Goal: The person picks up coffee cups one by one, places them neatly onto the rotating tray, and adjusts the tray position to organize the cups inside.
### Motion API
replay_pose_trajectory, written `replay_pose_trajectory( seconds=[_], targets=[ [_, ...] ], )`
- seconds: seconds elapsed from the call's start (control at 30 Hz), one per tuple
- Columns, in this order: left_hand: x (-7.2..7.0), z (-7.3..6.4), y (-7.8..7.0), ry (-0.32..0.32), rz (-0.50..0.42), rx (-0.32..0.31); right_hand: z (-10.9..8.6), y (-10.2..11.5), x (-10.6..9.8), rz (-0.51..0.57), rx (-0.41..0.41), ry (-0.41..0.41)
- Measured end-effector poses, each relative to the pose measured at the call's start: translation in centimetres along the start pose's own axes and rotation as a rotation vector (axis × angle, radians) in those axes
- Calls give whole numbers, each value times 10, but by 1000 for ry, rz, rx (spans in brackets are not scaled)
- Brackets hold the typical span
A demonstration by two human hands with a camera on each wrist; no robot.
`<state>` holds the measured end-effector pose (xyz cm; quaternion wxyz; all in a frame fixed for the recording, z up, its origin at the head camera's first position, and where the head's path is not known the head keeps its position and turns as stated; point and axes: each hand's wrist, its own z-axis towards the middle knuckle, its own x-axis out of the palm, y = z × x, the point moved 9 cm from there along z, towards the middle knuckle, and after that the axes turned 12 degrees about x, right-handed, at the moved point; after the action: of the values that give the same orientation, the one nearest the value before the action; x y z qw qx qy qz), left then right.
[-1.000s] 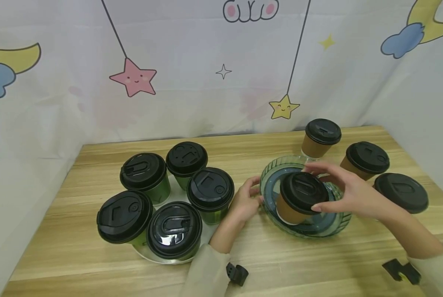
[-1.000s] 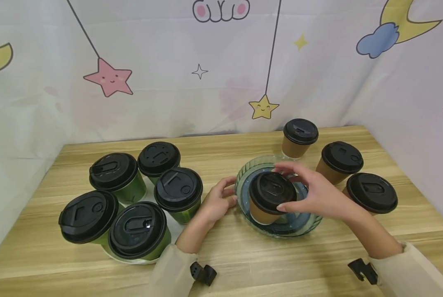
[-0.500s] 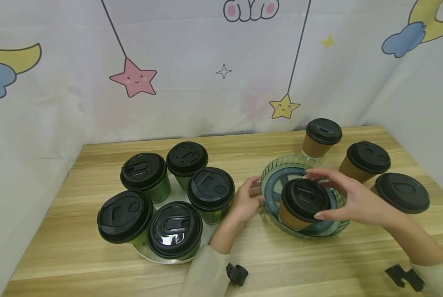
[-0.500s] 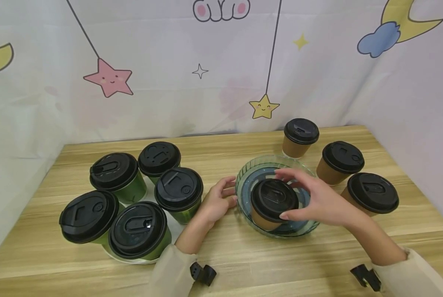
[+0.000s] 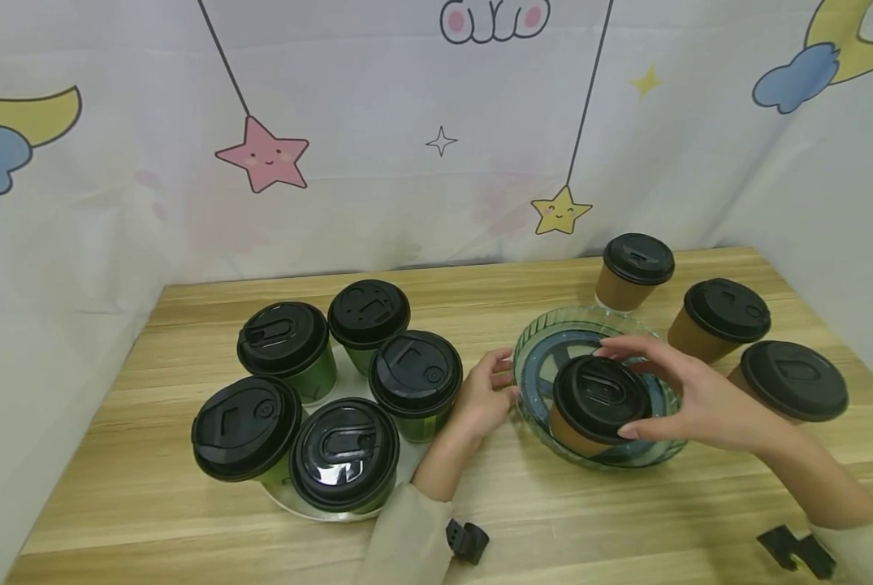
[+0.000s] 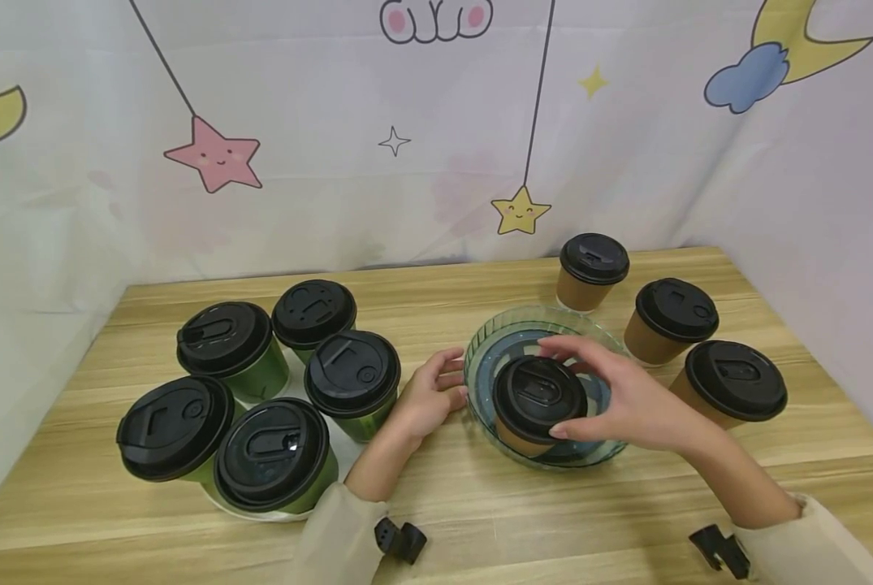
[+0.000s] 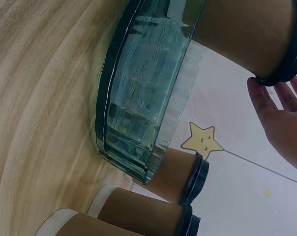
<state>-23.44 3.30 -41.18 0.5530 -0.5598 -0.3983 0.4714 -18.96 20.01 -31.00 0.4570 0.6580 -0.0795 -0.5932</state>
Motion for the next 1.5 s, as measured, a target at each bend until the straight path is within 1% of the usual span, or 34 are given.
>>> replay_pose_trajectory(
  seconds=[0.3,0.53,0.63,0.73,0.87,0.97,1.07,1.13,1.23,1.27,1.37,1.43,1.5],
  targets=[
    [0,0,2,-2,-8,-3,0,1,2,33,-11,-9],
    [2,0,3,7,-16,-20,-2,-1,4,63,17,1],
    [2,-1,4,4,-14,-18,-2,-1,4,77,16,6],
    [1,-2,5,-8,-23,-22,-2,-1,4,111,1,18],
    [0,-4,6,-22,-45,-47,-3,-4,1,180,19,29],
    [-1,-4,6,-27,-53,-48,-4,-6,-4,256,-19,18],
    [-1,-2,4,-29,-36,-10,-6,-6,-9,333,-91,3],
    [-1,0,2,-19,-25,21,-8,-8,-12,358,-114,-14],
    [1,1,1,-4,-21,40,-10,-11,-17,387,-110,-40],
    [1,1,1,-4,-15,36,-10,-12,-19,401,-112,-47],
    [-1,1,1,-24,7,16,-12,-16,-24,414,-80,-75],
    [-3,1,1,-39,23,-1,-13,-19,-27,402,-53,-89],
    [-4,0,1,-50,19,-9,-14,-21,-29,385,-26,-103]
  ],
)
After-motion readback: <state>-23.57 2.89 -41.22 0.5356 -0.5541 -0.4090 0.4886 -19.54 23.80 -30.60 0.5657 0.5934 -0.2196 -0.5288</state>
